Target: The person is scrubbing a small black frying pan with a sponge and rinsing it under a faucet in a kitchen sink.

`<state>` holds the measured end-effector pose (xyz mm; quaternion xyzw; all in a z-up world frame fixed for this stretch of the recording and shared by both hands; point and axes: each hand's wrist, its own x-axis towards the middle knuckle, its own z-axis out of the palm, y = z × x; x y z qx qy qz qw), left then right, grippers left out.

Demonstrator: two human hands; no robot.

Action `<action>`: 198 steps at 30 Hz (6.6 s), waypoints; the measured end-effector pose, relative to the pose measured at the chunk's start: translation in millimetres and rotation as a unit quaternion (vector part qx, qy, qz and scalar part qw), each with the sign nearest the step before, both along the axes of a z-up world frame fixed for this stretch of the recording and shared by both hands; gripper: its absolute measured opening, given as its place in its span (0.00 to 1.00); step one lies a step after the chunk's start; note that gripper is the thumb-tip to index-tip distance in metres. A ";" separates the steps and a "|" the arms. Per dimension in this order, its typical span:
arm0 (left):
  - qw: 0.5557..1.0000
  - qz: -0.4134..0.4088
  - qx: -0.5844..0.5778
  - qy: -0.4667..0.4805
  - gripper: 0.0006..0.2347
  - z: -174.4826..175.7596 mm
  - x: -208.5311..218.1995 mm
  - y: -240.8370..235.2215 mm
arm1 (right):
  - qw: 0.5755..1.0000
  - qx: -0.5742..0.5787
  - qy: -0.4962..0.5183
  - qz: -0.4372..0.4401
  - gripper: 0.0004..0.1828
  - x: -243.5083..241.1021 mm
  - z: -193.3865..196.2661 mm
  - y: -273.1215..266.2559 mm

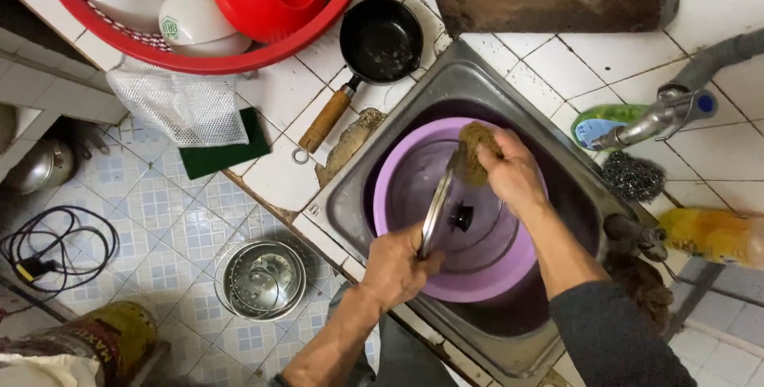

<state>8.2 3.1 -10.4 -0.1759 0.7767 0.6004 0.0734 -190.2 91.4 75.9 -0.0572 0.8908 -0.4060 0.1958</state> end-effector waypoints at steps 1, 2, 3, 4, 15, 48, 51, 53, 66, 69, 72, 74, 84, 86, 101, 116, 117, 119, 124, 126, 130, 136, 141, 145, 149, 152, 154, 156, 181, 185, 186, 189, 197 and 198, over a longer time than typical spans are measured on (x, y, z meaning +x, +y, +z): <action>1.000 -0.002 0.000 0.001 0.05 22.5 -5.7 -8.9 | 1.000 0.000 0.001 -0.002 0.25 -2.0 -23.0 12.5; 1.000 0.002 0.006 -0.017 0.15 44.7 -11.3 -18.4 | 0.999 0.023 -0.037 -0.016 0.25 -4.0 -46.4 24.3; 0.999 0.009 0.011 -0.038 0.28 66.7 -14.5 -28.7 | 0.995 0.045 -0.078 -0.029 0.25 -3.9 -71.3 34.5; 0.999 0.009 0.009 -0.039 0.28 73.1 -21.9 -35.3 | 0.995 0.044 -0.080 -0.029 0.25 -2.5 -86.0 38.4; 0.975 0.190 -0.023 -0.110 0.23 88.0 -36.2 -52.4 | 0.901 0.382 0.137 0.154 0.32 35.8 -144.3 74.4; 0.930 0.360 0.068 -0.031 0.23 14.1 -59.1 -28.4 | 0.955 0.011 -0.221 -0.197 0.40 155.0 -7.3 -21.4; 0.928 0.356 0.095 -0.052 0.24 34.7 -60.0 -28.3 | 0.994 -0.084 0.066 -0.010 0.27 204.2 -49.9 -13.2; 0.921 0.364 0.118 -0.072 0.23 37.1 -63.8 -31.7 | 0.986 -0.131 0.105 0.007 0.26 192.6 -49.4 -14.3; 0.922 0.377 0.081 -0.027 0.16 13.2 -57.0 -25.4 | 0.949 0.262 -0.128 -0.118 0.25 101.1 -195.2 118.3; 0.923 0.376 0.074 -0.023 0.16 26.0 -59.7 -24.2 | 0.920 0.390 -0.026 -0.024 0.30 79.3 -144.5 104.9; 0.926 0.370 0.065 -0.017 0.16 27.3 -57.7 -24.0 | 0.908 0.390 0.004 0.155 0.30 99.1 -182.6 119.9; 0.926 0.372 0.060 -0.011 0.15 34.1 -60.2 -24.1 | 0.938 0.344 -0.014 0.031 0.26 74.6 -203.8 141.3; 0.952 0.299 0.012 0.069 0.14 50.3 -63.6 -9.0 | 0.970 -0.181 -0.131 0.092 0.26 83.1 -26.7 76.9; 0.952 0.295 0.009 0.076 0.14 50.5 -62.3 -7.1 | 0.979 -0.165 -0.059 0.102 0.19 79.6 -52.4 81.7; 0.947 0.197 -0.076 0.243 0.12 33.9 -43.1 32.4 | 0.950 -0.087 -0.171 -0.248 0.13 77.8 -24.2 43.0; 0.946 0.113 -0.177 0.249 0.15 52.4 -28.6 23.8 | 0.920 -0.172 -0.224 -0.270 0.08 80.3 -48.1 52.3; 0.943 0.062 -0.218 0.243 0.17 50.4 -19.9 29.6 | 0.879 -0.215 -0.294 -0.309 0.06 75.3 -61.8 68.9; 0.952 0.059 -0.208 0.219 0.16 62.4 -10.6 29.3 | 0.918 -0.175 -0.240 -0.263 0.07 78.5 -46.9 68.3; 0.998 0.006 -0.031 -0.056 0.21 99.4 -60.8 -8.2 | 0.981 -0.155 -0.103 -0.060 0.24 85.9 -64.5 82.2; 0.992 0.010 -0.083 -0.090 0.11 87.6 -83.4 -16.9 | 0.993 -0.091 0.064 0.035 0.14 86.7 -64.8 78.1; 0.988 0.075 -0.129 0.027 0.12 50.3 -39.4 16.1 | 0.979 -0.059 -0.130 -0.148 0.04 64.4 -27.3 48.3; 0.994 0.048 -0.096 0.018 0.18 61.5 4.6 28.0 | 0.953 0.127 -0.260 -0.095 0.15 54.8 6.6 37.8; 0.980 0.130 0.071 -0.137 0.17 90.3 -54.1 -15.0 | 0.961 0.134 -0.237 -0.042 0.19 60.9 3.4 29.4; 0.988 0.118 0.103 -0.020 0.09 93.7 -25.8 8.1 | 0.954 0.097 -0.252 -0.128 0.19 59.3 0.2 25.2; 0.936 0.176 0.234 -0.198 0.05 101.1 -12.4 11.4 | 0.958 0.063 -0.221 -0.173 0.08 34.0 -64.2 49.5; 0.895 0.279 0.285 -0.200 0.07 80.3 -3.4 6.8 | 0.978 0.147 -0.095 -0.112 0.18 21.0 -121.5 68.6; 0.889 0.325 0.268 -0.179 0.08 70.4 -0.7 0.1 | 0.978 0.204 0.028 -0.036 0.24 28.5 -148.9 74.7; 0.868 0.347 0.323 -0.148 0.14 71.4 -2.0 -11.7 | 0.920 0.277 0.130 0.246 0.22 46.6 -162.5 72.9; 0.930 0.187 0.280 -0.146 0.15 85.1 -22.1 -48.7 | 0.959 -0.073 0.243 0.126 0.16 55.0 -73.0 -13.5; 0.915 0.185 0.313 -0.176 0.13 89.8 -21.7 -52.5 | 0.973 0.067 -0.189 -0.109 0.35 34.0 -60.8 -11.4; 0.908 0.175 0.314 -0.216 0.12 89.7 -20.5 -54.1 | 0.951 0.062 -0.260 -0.156 0.38 37.1 -54.0 -8.1; 0.892 0.219 0.349 -0.187 0.13 71.2 -15.8 -49.2 | 0.928 0.046 -0.289 -0.229 0.31 67.4 -68.6 20.4; 0.918 0.201 0.289 -0.182 0.05 66.6 -15.8 -50.9 | 0.994 0.058 -0.009 -0.095 0.27 225.2 -70.8 28.2; 0.942 0.181 0.217 -0.179 0.04 65.8 -15.1 -51.1 | 0.990 -0.024 0.142 -0.002 0.20 238.4 -66.0 18.9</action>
